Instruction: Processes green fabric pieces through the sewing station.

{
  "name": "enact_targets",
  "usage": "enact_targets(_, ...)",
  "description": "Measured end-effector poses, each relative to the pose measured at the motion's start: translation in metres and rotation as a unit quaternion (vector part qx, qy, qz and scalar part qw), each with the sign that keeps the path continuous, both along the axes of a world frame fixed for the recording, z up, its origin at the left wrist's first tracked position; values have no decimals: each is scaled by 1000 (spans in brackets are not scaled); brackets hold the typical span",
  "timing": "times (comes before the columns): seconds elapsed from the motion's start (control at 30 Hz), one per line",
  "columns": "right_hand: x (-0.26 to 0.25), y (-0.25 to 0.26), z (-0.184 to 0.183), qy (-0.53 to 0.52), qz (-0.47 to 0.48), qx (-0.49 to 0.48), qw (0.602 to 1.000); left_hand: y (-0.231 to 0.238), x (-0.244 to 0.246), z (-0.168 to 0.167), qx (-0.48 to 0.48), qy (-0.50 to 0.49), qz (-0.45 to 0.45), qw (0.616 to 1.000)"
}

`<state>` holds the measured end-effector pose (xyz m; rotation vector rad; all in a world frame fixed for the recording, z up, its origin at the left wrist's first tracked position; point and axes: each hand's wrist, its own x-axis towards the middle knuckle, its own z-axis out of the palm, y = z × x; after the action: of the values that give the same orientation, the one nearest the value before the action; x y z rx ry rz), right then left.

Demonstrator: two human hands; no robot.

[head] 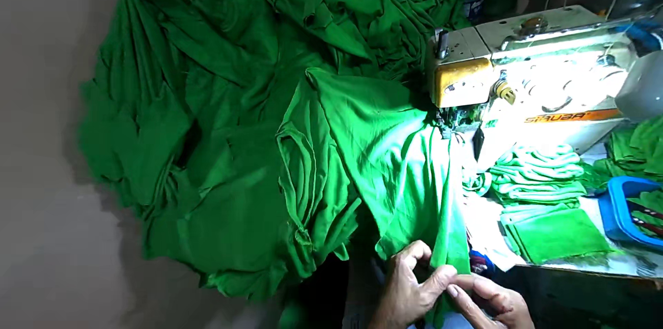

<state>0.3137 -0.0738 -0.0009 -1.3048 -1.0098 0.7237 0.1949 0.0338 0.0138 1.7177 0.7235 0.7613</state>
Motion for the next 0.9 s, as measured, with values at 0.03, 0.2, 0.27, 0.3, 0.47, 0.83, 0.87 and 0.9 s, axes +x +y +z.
enact_targets(0.03,-2,-3,-1,14,-1,-1,1000,-4,-5,-4,-47,-27,-1,999)
enact_targets(0.2,-17,-10,-3,120,-36,30,992,-27,-22,-9,-185,-111,32,976)
enact_targets(0.27,-18,-14,-3,141,-41,10,989,-42,-30,-9,-115,-87,71,987)
enact_targets(0.3,-17,-18,-3,137,-34,-10,990,-52,-35,-7,-46,-64,97,992)
enact_targets(0.47,-23,-44,6,88,28,-75,993,-78,-60,6,268,-19,71,961)
enact_targets(0.83,-20,-60,16,50,81,-70,993,-80,-57,-19,383,58,14,922)
enact_targets(0.87,-20,-60,17,50,85,-72,993,-81,-58,-18,378,59,8,924)
enact_targets(0.9,-19,-59,17,50,84,-71,993,-82,-58,-18,375,57,4,925)
